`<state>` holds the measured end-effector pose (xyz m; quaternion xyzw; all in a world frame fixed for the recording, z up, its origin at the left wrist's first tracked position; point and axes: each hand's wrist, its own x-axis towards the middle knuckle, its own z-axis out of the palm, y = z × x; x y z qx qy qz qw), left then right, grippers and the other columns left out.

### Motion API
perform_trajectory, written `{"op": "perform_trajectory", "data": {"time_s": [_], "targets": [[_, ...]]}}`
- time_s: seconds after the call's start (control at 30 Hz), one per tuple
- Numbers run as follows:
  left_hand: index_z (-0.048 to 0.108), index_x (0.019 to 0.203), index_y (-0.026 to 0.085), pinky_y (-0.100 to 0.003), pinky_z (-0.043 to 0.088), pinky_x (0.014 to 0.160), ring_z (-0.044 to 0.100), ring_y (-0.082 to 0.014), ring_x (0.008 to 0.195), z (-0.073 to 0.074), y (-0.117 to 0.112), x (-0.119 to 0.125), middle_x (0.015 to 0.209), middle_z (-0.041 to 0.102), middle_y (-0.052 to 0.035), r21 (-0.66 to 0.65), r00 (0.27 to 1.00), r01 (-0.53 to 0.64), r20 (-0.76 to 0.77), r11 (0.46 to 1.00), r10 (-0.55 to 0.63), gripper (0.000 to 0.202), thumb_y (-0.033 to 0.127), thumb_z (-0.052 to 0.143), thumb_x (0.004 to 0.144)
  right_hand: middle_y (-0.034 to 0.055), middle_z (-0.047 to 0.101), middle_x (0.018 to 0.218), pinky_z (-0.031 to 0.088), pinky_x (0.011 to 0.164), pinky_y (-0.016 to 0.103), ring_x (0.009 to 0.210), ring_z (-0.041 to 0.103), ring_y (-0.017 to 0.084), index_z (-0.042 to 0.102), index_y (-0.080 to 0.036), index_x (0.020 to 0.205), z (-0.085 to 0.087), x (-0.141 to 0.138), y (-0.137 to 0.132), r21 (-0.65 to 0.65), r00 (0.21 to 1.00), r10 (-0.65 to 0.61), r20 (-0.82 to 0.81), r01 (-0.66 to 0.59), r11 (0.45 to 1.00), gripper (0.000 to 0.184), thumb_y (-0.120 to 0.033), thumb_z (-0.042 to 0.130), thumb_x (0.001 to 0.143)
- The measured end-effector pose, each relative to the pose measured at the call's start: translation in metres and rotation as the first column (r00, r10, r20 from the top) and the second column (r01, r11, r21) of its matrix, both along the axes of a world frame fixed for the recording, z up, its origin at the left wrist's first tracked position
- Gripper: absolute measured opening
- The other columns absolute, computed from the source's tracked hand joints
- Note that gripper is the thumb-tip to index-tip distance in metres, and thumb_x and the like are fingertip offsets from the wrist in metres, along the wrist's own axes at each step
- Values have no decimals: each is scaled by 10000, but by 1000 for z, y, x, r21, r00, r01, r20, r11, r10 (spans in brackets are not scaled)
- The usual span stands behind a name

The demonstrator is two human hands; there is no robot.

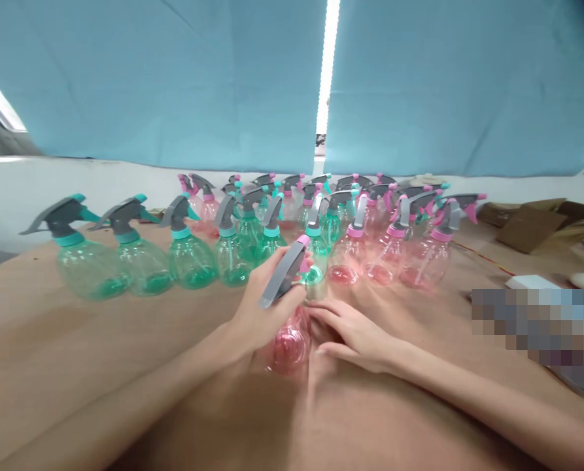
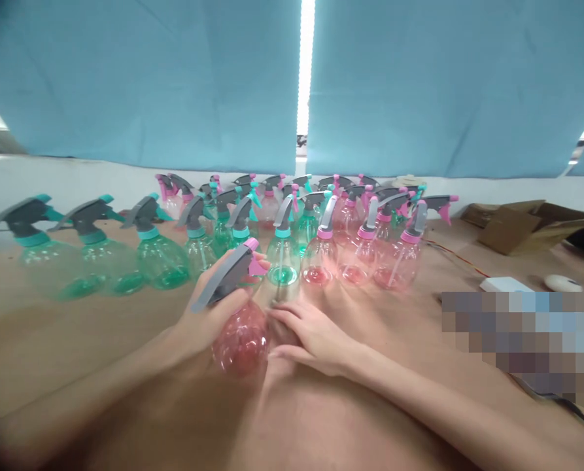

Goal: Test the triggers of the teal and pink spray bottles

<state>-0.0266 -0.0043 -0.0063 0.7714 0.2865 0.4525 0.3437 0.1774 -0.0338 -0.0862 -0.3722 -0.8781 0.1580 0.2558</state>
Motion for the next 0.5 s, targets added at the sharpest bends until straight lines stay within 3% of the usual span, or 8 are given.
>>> {"op": "perform_trajectory", "data": {"time_s": [0.13, 0.27, 0.43, 0.5], "targets": [[528, 976, 223, -286, 443, 704, 426, -115, 649, 2, 1, 3, 805, 469, 28, 31, 999, -10, -30, 999, 11, 266, 114, 460, 744, 176, 417, 1472, 366, 1072, 526, 1350, 389, 332, 475, -189, 1398, -13, 24, 3, -41, 992, -77, 97, 81, 996, 648, -593, 514, 893], [518, 893, 211, -276, 386, 622, 393, -121, 624, 5, 0, 4, 739, 409, 34, 26, 999, -18, -47, 999, 19, 209, 123, 455, 714, 147, 390, 1499, 327, 1097, 551, 1388, 327, 345, 465, -215, 1417, -13, 29, 2, -88, 986, -116, 117, 127, 988, 667, -586, 558, 871], [520, 1087, 218, -265, 337, 545, 349, -115, 571, 9, -2, 5, 720, 403, 43, -8, 998, 12, -66, 1000, -13, 350, 143, 446, 753, 116, 380, 1508, 296, 1118, 543, 1405, 295, 331, 439, -235, 1434, -11, 28, 1, -117, 989, -109, 103, 120, 986, 669, -577, 565, 872], [541, 1009, 218, -269, 322, 526, 333, -116, 548, 11, -2, 3, 680, 384, 50, 18, 995, -3, -95, 1000, 5, 286, 149, 444, 748, 112, 375, 1511, 297, 1116, 546, 1406, 295, 324, 431, -241, 1437, -12, 28, 1, -114, 989, -104, 102, 116, 987, 662, -568, 564, 878]]}}
